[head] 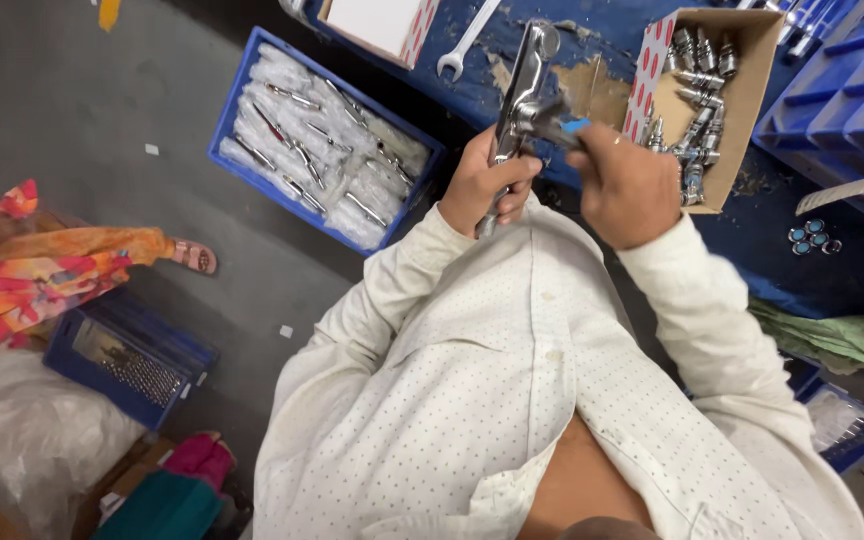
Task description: The person assembles a metal faucet by using a screwdriver to tighten a small screw into the handle and then manually fitting a metal component into the base.
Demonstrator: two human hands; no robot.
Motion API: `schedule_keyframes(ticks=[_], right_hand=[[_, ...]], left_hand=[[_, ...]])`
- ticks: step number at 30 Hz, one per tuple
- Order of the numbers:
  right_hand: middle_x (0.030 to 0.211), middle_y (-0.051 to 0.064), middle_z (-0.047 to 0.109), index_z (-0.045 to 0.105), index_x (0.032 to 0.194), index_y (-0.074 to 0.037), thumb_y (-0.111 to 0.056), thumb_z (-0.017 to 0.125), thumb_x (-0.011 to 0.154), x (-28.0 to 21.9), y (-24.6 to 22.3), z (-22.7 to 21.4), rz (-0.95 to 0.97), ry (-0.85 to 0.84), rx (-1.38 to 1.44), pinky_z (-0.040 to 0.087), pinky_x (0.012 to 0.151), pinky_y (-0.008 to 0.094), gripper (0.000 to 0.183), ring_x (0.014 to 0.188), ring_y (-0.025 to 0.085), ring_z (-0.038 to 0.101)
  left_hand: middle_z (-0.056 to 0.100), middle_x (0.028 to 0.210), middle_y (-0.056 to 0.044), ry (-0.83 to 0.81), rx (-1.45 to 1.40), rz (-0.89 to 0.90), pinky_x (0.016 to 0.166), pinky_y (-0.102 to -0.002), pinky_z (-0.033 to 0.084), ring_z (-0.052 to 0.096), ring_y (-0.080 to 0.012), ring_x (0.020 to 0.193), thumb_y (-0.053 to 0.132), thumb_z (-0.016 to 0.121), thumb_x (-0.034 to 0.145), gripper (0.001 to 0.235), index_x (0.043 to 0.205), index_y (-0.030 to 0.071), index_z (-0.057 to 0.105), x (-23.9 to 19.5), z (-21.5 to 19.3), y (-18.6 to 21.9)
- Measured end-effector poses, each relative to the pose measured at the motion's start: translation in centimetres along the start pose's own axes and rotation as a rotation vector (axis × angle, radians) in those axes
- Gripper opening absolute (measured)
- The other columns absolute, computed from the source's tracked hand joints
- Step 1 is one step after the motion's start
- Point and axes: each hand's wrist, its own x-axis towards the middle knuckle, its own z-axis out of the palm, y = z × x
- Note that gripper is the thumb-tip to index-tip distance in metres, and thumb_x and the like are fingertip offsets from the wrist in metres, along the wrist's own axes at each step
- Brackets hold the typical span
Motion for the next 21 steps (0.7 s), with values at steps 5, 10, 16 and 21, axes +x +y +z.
schedule_keyframes(ticks=[5,10,16,21], right_hand=[[0.072,0.014,0.054,0.058,0.092,0.0,-0.026,0.07,0.11,-0.5,2.3,-1.1,0.057,0.001,0.259,0.041,0.059,0.036,0.033,0.062,0.027,0.055],[0.064,0.01,0.047,0.058,0.085,-0.001,-0.037,0.065,0.106,-1.4,4.0,-3.1,0.016,-0.103,0.329,0.037,0.052,0.034,0.042,0.051,0.023,0.049],[0.062,0.01,0.057,0.068,0.085,-0.004,-0.043,0.064,0.1,0.8,4.9,-4.7,-0.113,-0.336,0.298,0.042,0.052,0.037,0.042,0.051,0.024,0.055],[0.062,0.013,0.063,0.076,0.095,-0.005,-0.04,0.07,0.094,2.2,4.4,-6.4,-0.206,-0.414,0.023,0.046,0.053,0.041,0.036,0.053,0.03,0.061]], left_hand=[[0.049,0.065,0.0,-0.013,0.064,0.031,0.038,-0.027,0.038,0.044,-0.0078,0.043,0.007,0.066,0.096,0.03,0.124,0.002,0.058,0.2,0.0,0.4],[0.051,0.066,-0.001,-0.117,0.137,0.066,0.037,-0.029,0.038,0.046,-0.0086,0.042,0.005,0.066,0.095,0.028,0.12,-0.001,0.057,0.4,-0.6,1.3],[0.053,0.062,-0.001,-0.21,0.257,0.009,0.036,-0.027,0.036,0.043,-0.0076,0.039,0.004,0.063,0.097,0.023,0.117,-0.004,0.056,-0.5,0.4,2.4],[0.053,0.063,-0.001,-0.214,0.327,0.001,0.037,-0.027,0.038,0.045,-0.0078,0.04,0.002,0.062,0.096,0.023,0.117,-0.004,0.054,-0.6,0.8,3.0]])
